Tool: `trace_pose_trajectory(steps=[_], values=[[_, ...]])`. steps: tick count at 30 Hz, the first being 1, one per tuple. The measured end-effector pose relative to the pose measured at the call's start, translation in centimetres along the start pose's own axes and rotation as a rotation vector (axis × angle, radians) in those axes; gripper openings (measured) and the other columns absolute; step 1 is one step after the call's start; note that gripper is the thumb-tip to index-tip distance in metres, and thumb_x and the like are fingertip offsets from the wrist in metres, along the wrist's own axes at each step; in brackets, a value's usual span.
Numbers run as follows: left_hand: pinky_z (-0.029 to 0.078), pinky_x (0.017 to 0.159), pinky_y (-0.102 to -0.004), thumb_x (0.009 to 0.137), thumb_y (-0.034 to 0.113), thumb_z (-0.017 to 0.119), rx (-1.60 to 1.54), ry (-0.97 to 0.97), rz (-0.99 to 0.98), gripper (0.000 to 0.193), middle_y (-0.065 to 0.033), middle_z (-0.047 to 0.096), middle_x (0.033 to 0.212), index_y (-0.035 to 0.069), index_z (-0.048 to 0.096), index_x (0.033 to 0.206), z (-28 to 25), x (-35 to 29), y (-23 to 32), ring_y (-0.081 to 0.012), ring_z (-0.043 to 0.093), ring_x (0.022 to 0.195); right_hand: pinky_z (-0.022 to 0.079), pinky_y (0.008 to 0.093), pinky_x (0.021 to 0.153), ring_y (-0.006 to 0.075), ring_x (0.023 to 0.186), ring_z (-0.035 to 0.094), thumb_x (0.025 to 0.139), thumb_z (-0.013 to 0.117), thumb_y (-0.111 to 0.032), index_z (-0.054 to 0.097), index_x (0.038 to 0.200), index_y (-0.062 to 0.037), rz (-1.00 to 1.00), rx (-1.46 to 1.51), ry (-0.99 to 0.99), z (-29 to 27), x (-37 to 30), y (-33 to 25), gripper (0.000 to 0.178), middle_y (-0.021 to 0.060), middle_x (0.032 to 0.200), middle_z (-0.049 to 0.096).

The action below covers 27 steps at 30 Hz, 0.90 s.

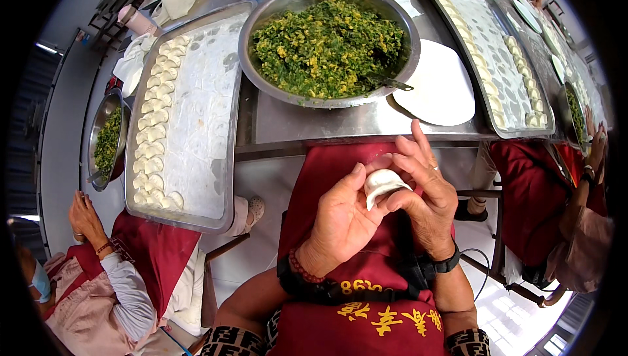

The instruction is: The person places filling into a circular dough wrapper with a small spatula and pinches the edges together by hand to form dumplings, then places them onto a tray.

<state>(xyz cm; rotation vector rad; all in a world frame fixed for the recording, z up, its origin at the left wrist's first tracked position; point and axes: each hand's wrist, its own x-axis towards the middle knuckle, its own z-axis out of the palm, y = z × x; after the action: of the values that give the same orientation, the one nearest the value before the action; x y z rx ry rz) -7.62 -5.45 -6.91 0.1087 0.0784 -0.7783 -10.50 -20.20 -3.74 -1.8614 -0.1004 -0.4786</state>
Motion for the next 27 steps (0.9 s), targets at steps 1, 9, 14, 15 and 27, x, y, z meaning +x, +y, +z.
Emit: trace_pose_trajectory(steps=[1,9,14,15,27], values=[[0.040,0.108,-0.0411,0.106,0.030,0.036,-0.009,0.017,0.016,0.045,-0.0138,0.055,0.133,-0.001,0.049,0.136,0.2,0.0,0.0,-0.0250,0.052,0.125,0.033,0.0441,0.109,0.0367,0.138,0.042,0.073,0.081,-0.013,0.072,0.099,-0.0061,0.027,0.037,0.055,0.1,0.0,-0.2,0.029,0.0111,0.120,0.069],[0.033,0.115,-0.0466,0.106,0.029,0.036,-0.060,0.080,0.107,0.044,-0.0191,0.047,0.145,-0.001,0.051,0.135,0.8,0.1,0.0,-0.0305,0.043,0.136,0.039,0.0440,0.105,0.0374,0.134,0.048,0.079,0.077,-0.003,0.068,0.095,-0.0051,-0.052,-0.227,0.041,-0.7,-0.5,0.2,0.019,0.0154,0.120,0.068],[0.032,0.116,-0.0472,0.106,0.029,0.036,-0.008,0.067,0.112,0.045,-0.0199,0.047,0.144,-0.001,0.050,0.136,0.7,0.2,0.0,-0.0311,0.043,0.136,0.040,0.0426,0.104,0.0369,0.134,0.048,0.080,0.078,-0.008,0.068,0.100,-0.0045,-0.110,-0.231,0.030,-0.7,-0.7,1.0,0.023,0.0156,0.122,0.067],[0.032,0.116,-0.0471,0.106,0.029,0.035,-0.001,0.069,0.119,0.046,-0.0202,0.047,0.144,-0.002,0.050,0.136,0.5,0.3,0.1,-0.0308,0.044,0.135,0.040,0.0424,0.103,0.0369,0.134,0.047,0.080,0.078,-0.012,0.068,0.103,-0.0041,-0.075,-0.234,0.024,-0.6,-0.6,0.8,0.027,0.0157,0.124,0.066],[0.041,0.099,-0.0360,0.104,0.055,0.029,0.258,0.155,-0.221,0.068,-0.0130,0.053,0.130,-0.003,0.043,0.136,1.2,0.4,2.0,-0.0184,0.052,0.115,0.034,0.0467,0.106,0.0367,0.143,0.034,0.074,0.077,-0.021,0.072,0.103,-0.0143,-0.075,-0.296,-0.443,-1.6,0.6,0.5,0.029,0.0072,0.137,0.058]])
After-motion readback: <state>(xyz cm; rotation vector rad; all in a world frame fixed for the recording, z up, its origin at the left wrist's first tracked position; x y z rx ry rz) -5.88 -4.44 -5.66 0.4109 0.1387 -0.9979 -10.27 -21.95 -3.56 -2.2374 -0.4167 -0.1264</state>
